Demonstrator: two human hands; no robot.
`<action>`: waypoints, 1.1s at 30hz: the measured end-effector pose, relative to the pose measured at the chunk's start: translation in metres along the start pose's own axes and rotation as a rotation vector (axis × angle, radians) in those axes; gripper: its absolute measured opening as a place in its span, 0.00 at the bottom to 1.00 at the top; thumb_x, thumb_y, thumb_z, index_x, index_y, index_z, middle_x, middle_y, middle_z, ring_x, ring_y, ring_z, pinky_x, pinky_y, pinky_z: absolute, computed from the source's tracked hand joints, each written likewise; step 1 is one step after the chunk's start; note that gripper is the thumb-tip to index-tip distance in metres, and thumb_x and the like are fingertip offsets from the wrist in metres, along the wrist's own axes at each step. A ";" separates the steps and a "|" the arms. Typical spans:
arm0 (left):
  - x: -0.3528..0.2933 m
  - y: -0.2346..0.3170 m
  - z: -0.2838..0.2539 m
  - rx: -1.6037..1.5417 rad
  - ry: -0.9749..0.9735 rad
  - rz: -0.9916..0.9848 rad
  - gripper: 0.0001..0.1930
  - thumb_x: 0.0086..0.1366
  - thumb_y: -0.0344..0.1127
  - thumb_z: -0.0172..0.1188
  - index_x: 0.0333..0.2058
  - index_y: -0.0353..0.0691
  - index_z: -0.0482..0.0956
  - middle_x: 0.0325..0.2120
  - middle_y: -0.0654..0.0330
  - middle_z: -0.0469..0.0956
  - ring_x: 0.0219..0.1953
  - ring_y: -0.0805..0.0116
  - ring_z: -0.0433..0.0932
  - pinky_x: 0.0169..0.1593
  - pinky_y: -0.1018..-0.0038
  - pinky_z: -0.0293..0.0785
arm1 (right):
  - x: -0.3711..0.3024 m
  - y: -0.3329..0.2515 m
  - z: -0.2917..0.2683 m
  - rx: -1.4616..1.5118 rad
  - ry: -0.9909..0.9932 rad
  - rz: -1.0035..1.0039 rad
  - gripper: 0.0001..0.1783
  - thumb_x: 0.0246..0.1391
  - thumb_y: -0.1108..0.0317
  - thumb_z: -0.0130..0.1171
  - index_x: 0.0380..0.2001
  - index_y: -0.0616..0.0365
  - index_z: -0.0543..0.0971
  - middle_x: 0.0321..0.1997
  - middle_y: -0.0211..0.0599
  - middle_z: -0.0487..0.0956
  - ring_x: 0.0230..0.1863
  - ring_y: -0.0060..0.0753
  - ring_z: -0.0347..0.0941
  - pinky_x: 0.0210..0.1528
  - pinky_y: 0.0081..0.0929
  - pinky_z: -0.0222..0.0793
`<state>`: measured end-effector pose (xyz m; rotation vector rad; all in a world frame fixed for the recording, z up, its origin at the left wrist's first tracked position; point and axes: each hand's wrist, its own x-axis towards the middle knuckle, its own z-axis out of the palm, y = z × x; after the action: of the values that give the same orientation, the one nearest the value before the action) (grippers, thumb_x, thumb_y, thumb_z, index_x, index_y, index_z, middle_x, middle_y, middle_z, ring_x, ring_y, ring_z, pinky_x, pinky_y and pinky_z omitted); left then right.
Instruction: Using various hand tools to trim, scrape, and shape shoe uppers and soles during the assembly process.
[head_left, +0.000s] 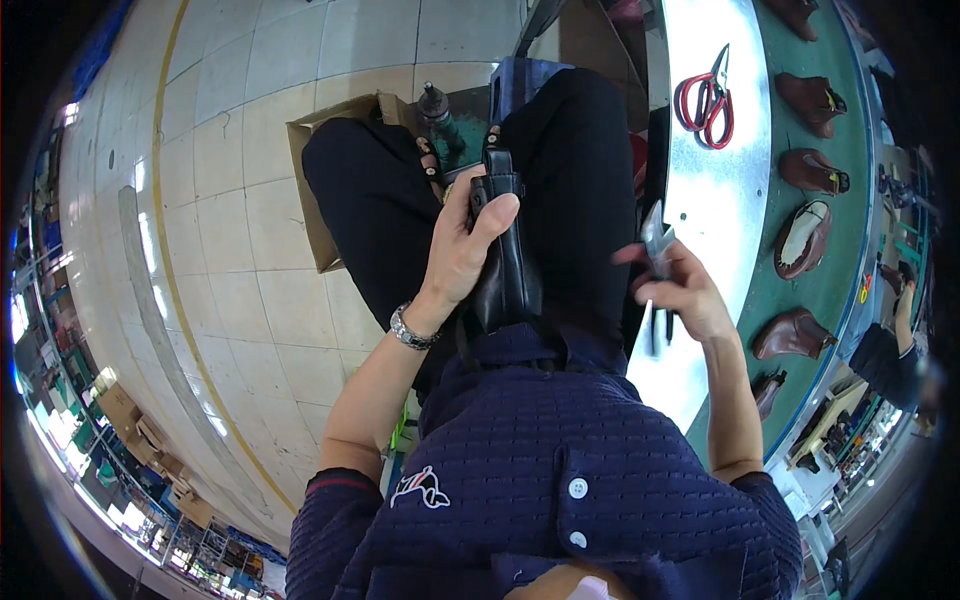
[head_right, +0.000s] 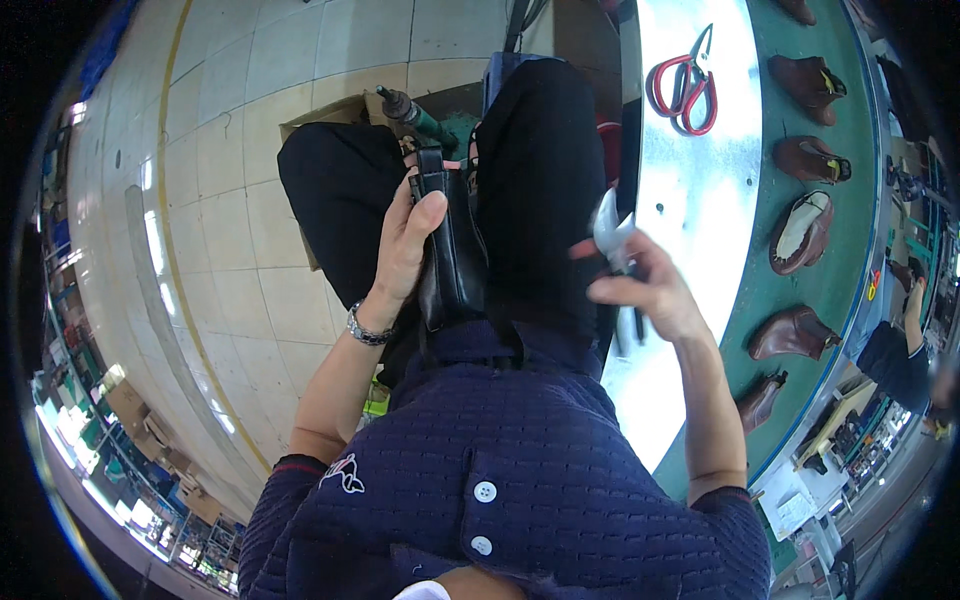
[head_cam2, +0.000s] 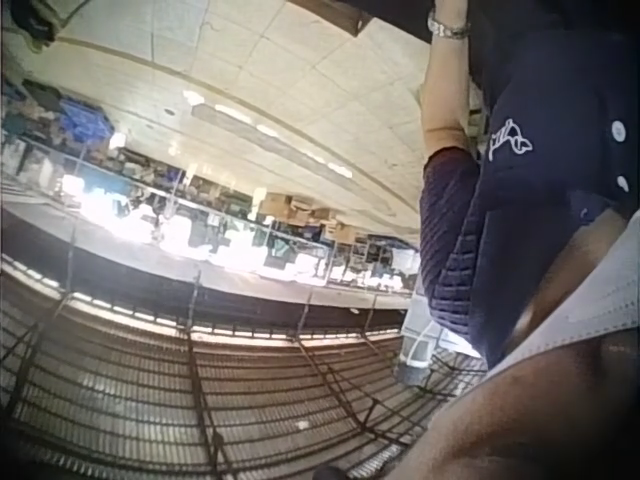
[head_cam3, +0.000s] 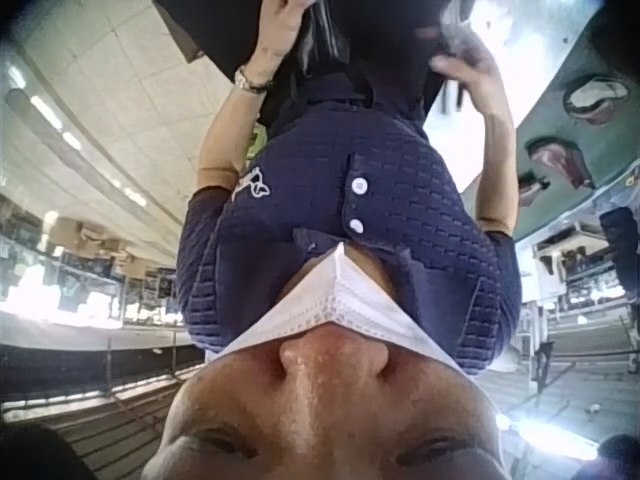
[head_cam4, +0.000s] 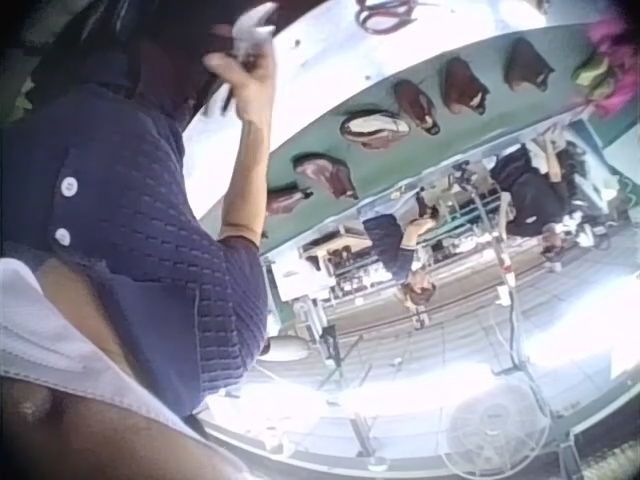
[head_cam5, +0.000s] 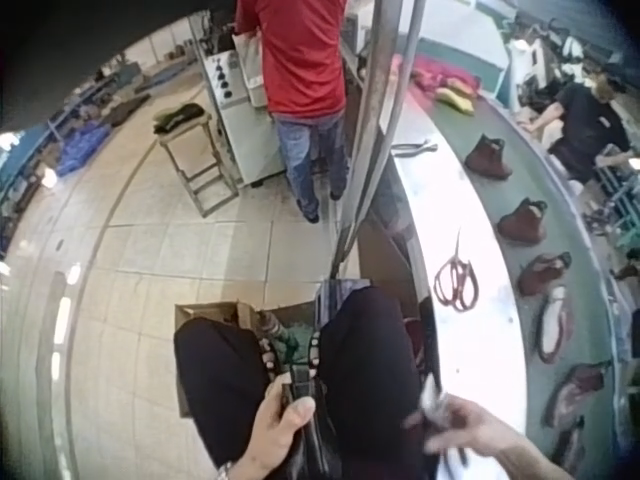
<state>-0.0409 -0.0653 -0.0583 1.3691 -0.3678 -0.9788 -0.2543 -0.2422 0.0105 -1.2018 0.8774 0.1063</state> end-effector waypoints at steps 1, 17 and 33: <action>-0.002 0.001 0.000 -0.008 -0.004 -0.001 0.28 0.62 0.55 0.61 0.50 0.38 0.71 0.38 0.65 0.67 0.39 0.76 0.66 0.46 0.78 0.64 | 0.006 -0.012 0.004 -0.224 -0.241 0.095 0.21 0.41 0.67 0.71 0.40 0.59 0.78 0.32 0.29 0.80 0.34 0.21 0.73 0.44 0.21 0.68; -0.027 0.004 0.007 0.098 0.001 0.080 0.28 0.62 0.51 0.59 0.51 0.34 0.68 0.42 0.60 0.67 0.41 0.72 0.66 0.47 0.76 0.64 | 0.025 -0.030 0.062 -0.459 -0.664 0.405 0.38 0.64 0.37 0.41 0.12 0.56 0.73 0.09 0.29 0.68 0.12 0.23 0.68 0.21 0.21 0.64; -0.019 -0.008 0.003 -0.059 0.047 0.024 0.19 0.65 0.48 0.58 0.40 0.35 0.72 0.33 0.63 0.68 0.36 0.73 0.66 0.42 0.77 0.64 | 0.023 -0.062 0.075 -1.312 -0.440 -0.348 0.32 0.64 0.46 0.48 0.16 0.61 0.78 0.10 0.41 0.73 0.16 0.42 0.75 0.20 0.31 0.69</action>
<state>-0.0567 -0.0519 -0.0594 1.3292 -0.3174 -0.9288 -0.1678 -0.2124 0.0497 -2.3967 0.0978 0.7108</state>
